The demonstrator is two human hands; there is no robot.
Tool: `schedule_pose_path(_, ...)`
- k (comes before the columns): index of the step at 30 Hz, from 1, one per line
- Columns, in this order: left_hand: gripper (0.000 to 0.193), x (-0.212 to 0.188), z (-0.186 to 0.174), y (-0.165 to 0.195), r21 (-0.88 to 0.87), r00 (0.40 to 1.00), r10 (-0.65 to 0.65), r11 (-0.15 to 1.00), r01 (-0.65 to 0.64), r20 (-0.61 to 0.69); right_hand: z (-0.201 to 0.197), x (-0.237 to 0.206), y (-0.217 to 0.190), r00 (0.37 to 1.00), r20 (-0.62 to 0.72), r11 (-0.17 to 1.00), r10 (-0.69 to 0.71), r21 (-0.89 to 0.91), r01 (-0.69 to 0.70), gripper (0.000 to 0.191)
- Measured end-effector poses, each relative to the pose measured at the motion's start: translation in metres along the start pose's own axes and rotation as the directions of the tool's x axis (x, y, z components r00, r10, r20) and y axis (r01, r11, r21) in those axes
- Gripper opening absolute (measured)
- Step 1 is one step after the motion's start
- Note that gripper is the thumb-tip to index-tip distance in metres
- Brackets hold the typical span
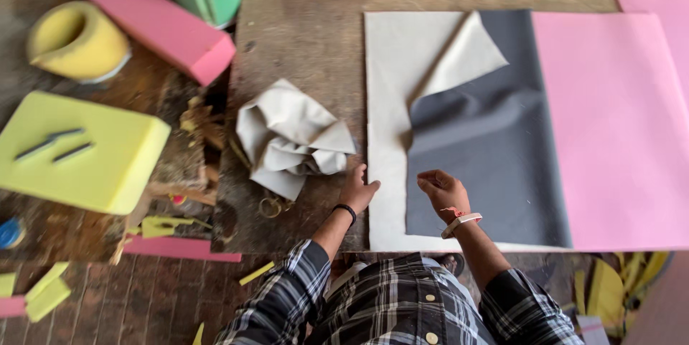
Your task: The person spreads a large white fabric sheet flat on a pink foam sheet on the workbench, then uses a spray gun to apply adhesive and presses and smooths the fabric down onto the foam, folding back a corner and re-smoothing it. They reposition the sheets, use a steel ruler along the edge, and briefly handle a phone before returning to smoothing the fabric.
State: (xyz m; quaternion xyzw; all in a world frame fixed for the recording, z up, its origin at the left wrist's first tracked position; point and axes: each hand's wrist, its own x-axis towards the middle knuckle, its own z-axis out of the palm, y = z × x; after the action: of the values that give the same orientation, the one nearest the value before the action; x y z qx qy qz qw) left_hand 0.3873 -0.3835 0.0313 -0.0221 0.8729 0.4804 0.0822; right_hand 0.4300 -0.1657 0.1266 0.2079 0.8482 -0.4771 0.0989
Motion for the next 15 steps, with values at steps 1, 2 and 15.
schedule_pose_path(1,0.071,0.006,0.014,0.005,0.024,0.994,0.040,0.999,-0.038,-0.097,-0.010,-0.003,0.016,0.999,-0.018,0.999,0.043,-0.011,-0.043,0.033)
schedule_pose_path(2,0.075,0.009,0.024,0.010,0.051,0.977,0.082,0.996,-0.073,-0.195,-0.018,-0.006,0.032,0.996,-0.034,0.996,0.084,-0.020,-0.085,0.038)
schedule_pose_path(15,0.042,0.013,0.023,0.031,-0.166,0.990,-0.098,0.983,0.080,-0.105,-0.025,-0.032,0.132,0.985,-0.024,0.962,0.170,-0.213,-0.171,0.074)
